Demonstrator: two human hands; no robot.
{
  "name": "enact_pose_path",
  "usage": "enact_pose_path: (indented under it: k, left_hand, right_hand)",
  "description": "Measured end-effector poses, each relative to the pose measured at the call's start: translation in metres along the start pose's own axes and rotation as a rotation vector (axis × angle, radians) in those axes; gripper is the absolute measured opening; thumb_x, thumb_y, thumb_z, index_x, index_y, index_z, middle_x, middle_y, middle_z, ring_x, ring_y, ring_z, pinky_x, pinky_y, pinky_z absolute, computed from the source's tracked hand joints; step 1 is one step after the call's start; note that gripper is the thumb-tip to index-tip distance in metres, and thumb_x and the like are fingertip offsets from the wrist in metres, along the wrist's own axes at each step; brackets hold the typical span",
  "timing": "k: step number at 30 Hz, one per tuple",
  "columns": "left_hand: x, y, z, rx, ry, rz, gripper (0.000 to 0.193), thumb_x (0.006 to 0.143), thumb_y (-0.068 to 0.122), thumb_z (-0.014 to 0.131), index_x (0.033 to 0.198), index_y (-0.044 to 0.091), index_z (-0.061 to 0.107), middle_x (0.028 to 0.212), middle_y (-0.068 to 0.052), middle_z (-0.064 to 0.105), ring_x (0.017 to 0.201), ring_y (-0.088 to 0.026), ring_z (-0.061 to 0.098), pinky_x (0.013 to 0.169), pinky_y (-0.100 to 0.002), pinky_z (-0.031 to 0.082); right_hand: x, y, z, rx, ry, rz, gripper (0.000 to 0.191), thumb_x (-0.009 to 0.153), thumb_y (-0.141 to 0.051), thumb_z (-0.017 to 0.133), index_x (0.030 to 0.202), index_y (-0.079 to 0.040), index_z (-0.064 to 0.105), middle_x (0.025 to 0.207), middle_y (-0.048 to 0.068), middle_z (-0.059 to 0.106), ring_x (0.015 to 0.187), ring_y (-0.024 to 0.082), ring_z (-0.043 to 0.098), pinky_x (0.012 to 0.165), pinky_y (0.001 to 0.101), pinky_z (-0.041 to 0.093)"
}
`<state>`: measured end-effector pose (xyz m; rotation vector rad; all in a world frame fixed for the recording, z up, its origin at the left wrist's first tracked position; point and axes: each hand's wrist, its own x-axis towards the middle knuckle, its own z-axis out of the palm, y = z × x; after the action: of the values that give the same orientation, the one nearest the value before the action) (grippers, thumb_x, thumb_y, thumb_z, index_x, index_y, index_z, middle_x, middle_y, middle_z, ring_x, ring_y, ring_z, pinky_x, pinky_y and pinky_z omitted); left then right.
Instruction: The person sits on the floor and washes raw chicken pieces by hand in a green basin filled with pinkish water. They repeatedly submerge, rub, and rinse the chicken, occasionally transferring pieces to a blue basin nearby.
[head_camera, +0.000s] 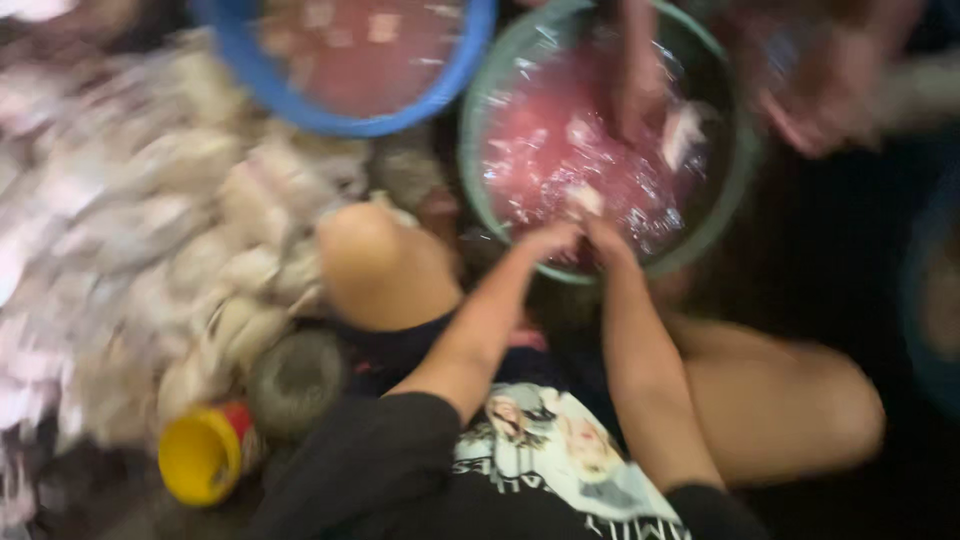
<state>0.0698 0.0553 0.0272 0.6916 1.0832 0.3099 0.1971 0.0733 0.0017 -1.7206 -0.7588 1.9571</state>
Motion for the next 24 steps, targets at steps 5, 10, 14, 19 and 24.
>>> enact_pose_path:
  k: [5,10,14,19,24]
  left_hand:
    - [-0.021,0.01,0.007,0.246,-0.002,0.083,0.039,0.101,0.046,0.053,0.099,0.008,0.064,0.066,-0.009,0.062,0.053,-0.022,0.058,0.046,-0.038,0.048]
    - [-0.027,0.02,-0.002,0.448,0.108,0.064,0.043,0.103,0.031,0.047,0.105,-0.002,0.074,0.071,-0.015,0.074,0.056,-0.025,0.069,0.047,-0.041,0.053]
    - [-0.024,0.024,0.003,0.424,0.014,0.139,0.037,0.099,0.037,0.051,0.111,0.005,0.066,0.071,-0.013,0.068,0.056,-0.024,0.062,0.048,-0.041,0.049]
    - [-0.003,0.01,0.008,0.223,-0.049,0.162,0.039,0.101,0.041,0.052,0.113,0.007,0.067,0.073,-0.007,0.066,0.059,-0.019,0.06,0.052,-0.038,0.049]
    - [0.018,-0.011,0.006,0.135,0.119,0.094,0.041,0.103,0.044,0.051,0.112,0.008,0.068,0.074,-0.004,0.062,0.061,-0.017,0.056,0.054,-0.037,0.049]
  right_hand:
    - [0.0,-0.014,0.007,-0.024,0.301,-0.117,0.045,0.101,-0.036,0.061,0.127,0.0,0.062,0.114,0.014,0.07,0.096,0.025,0.068,0.086,0.0408,0.056]
    - [0.006,-0.008,0.02,-0.141,0.147,-0.103,0.041,0.1,-0.033,0.059,0.127,-0.002,0.062,0.115,0.013,0.069,0.099,0.026,0.069,0.088,0.0423,0.057]
    - [0.006,-0.014,0.001,-0.395,0.479,-0.148,0.039,0.099,-0.03,0.057,0.127,-0.003,0.061,0.117,0.013,0.069,0.101,0.027,0.069,0.09,0.0435,0.058]
    - [-0.002,-0.034,-0.04,0.433,0.406,-0.077,0.037,0.098,-0.026,0.055,0.127,-0.005,0.061,0.119,0.012,0.069,0.104,0.029,0.07,0.093,0.0451,0.059]
    - [-0.006,-0.012,-0.014,0.228,0.098,-0.222,0.029,0.094,-0.026,0.065,0.114,-0.005,0.065,0.103,0.011,0.072,0.091,0.025,0.07,0.082,0.0414,0.058]
